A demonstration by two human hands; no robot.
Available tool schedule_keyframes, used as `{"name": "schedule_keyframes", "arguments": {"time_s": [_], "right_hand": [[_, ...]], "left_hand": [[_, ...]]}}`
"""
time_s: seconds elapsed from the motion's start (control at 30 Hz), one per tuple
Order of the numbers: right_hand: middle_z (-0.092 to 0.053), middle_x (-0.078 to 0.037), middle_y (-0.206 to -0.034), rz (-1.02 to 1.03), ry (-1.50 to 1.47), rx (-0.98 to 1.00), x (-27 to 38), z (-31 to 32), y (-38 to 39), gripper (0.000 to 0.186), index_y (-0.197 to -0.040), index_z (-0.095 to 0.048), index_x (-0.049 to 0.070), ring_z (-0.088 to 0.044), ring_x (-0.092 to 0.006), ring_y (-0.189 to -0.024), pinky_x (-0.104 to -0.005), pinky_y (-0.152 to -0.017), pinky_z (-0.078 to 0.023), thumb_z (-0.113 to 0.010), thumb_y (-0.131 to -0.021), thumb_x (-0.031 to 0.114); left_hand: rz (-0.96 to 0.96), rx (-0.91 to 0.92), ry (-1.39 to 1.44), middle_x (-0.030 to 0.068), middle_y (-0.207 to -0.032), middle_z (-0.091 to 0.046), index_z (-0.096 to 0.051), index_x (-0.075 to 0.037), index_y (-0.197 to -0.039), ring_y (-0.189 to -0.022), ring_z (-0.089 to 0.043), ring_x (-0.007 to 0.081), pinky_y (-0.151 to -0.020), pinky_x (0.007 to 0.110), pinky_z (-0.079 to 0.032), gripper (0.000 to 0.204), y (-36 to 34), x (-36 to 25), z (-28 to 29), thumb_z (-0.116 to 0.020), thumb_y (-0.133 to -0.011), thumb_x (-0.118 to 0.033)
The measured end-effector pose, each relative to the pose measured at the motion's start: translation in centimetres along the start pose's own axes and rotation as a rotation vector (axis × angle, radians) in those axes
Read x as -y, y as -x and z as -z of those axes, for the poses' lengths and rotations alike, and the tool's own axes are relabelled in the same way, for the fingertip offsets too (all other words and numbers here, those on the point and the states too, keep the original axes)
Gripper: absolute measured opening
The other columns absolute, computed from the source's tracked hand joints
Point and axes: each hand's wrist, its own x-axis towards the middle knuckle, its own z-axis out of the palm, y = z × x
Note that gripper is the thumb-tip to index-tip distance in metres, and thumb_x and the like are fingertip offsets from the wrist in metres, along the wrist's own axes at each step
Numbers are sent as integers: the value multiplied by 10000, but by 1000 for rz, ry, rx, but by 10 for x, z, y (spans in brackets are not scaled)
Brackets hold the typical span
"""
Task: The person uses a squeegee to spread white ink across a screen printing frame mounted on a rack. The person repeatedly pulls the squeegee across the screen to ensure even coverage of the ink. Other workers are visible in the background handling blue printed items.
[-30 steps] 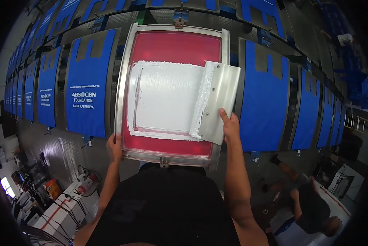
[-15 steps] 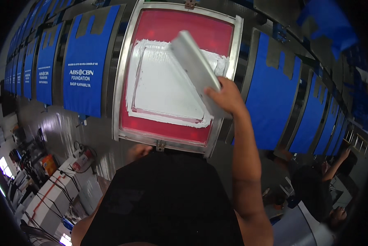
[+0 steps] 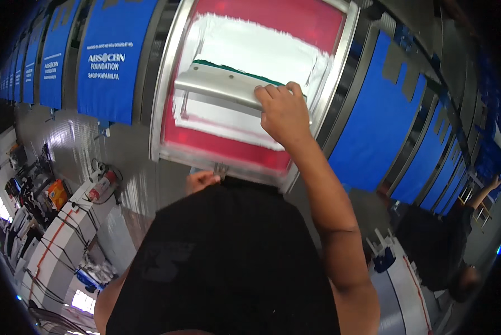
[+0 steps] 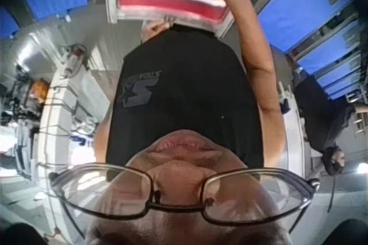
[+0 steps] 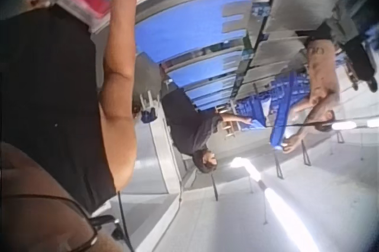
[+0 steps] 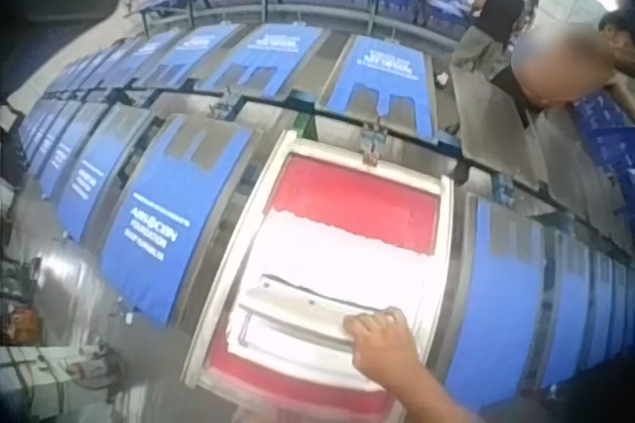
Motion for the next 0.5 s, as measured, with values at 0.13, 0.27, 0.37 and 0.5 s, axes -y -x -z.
{"name": "schedule_keyframes", "arguments": {"time_s": [0.13,0.27,0.37,0.5], "right_hand": [[-677,-87,-916,-41,-194,208,41,22,39,358,-1060,-641,70,-644,-260,-875,-399,-900,-418,-654,-706,18],[-680,-97,-988,-162,-284,325,63,10,60,428,-1129,-655,63,-608,-285,-865,-378,-887,-433,-663,-702,30],[-693,-105,-1013,-177,-237,292,66,-3,65,426,-1125,-657,63,-628,-309,-916,-396,-871,-446,-665,-700,32],[-683,-145,-985,-265,-155,158,58,5,81,363,-1047,-648,44,-643,-341,-942,-463,-875,-453,-712,-691,79]], "left_hand": [[25,84,143,65,-721,-674,-704,-5,-926,-635,-610,131,-617,306,-498,314,-5,3,5,-789,-850,-298],[-706,-196,-607,90,-846,-637,-710,-48,-999,-756,-617,213,-685,346,-517,414,-11,-49,45,-846,-764,-361],[-1119,-456,-804,133,-1028,-607,-678,-61,-1089,-922,-601,277,-784,411,-506,511,-30,-133,80,-853,-735,-385],[-1095,-424,-1213,47,-792,-587,-642,-83,-932,-815,-604,221,-863,437,-447,193,-85,-126,105,-694,-755,-139]]}}
